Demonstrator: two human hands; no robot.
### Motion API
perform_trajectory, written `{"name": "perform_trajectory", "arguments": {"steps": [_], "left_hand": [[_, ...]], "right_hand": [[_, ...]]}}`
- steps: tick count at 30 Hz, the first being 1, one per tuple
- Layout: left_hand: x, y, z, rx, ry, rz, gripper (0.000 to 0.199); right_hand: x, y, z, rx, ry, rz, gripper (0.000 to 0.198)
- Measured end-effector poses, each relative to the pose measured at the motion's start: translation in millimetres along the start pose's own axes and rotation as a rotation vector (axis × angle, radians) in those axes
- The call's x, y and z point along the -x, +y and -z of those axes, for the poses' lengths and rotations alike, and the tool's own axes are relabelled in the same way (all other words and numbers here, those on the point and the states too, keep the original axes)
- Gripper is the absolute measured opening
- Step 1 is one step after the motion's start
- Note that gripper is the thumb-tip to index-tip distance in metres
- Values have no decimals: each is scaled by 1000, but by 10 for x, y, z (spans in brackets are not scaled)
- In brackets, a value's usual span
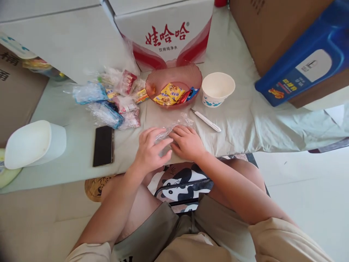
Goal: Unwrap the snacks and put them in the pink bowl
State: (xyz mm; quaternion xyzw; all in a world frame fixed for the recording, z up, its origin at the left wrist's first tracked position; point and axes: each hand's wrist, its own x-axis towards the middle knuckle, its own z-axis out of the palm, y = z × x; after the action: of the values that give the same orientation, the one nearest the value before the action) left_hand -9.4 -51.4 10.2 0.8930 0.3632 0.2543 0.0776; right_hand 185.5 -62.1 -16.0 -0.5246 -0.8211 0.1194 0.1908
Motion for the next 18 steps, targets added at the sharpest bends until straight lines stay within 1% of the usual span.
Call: {"name": "perform_trajectory", "arguments": {"steps": [2,3,5,6,7,8,9,10,11,12,13,14,15,16,17,18], "left_hand": [[-61,-132,-68,-37,-54,146,28],[-89,-247,-88,-39,-41,251,28],[-138,-505,-93,-14,99,479,23],[-157,-613,-79,6,166,562,22],[-172,-685,-60,9,230,605,20],[-180,-710,-38,-13,291,605,18],[-181,-687,-20,-42,339,566,16],[-173,-621,-9,-62,351,489,15],[-158,-527,-5,-69,322,388,14],[-138,-420,-9,-52,234,280,15],[-115,-320,-19,-31,105,184,17],[-95,-242,-32,-17,-25,123,22],[-78,-197,-44,-4,-133,96,24],[-66,-190,-54,11,-207,99,23],[-59,-217,-60,29,-242,130,18],[-57,-271,-60,56,-237,179,15]], "right_hand": [[25,32,27,-9,-13,-22,39],[40,51,42,-18,-22,-26,41],[74,93,69,-40,-39,-21,43],[90,111,76,-51,-48,-14,44],[105,127,79,-59,-57,-4,45],[116,140,77,-67,-62,4,45],[123,149,72,-73,-62,7,45],[126,155,67,-80,-59,8,45],[125,159,62,-88,-54,7,45],[121,162,60,-96,-48,6,45],[116,166,62,-104,-41,4,45],[110,171,66,-111,-33,1,45],[106,177,73,-116,-27,0,45],[103,186,80,-119,-20,-1,46],[103,197,86,-123,-13,0,46],[105,208,89,-126,-7,7,47]]}}
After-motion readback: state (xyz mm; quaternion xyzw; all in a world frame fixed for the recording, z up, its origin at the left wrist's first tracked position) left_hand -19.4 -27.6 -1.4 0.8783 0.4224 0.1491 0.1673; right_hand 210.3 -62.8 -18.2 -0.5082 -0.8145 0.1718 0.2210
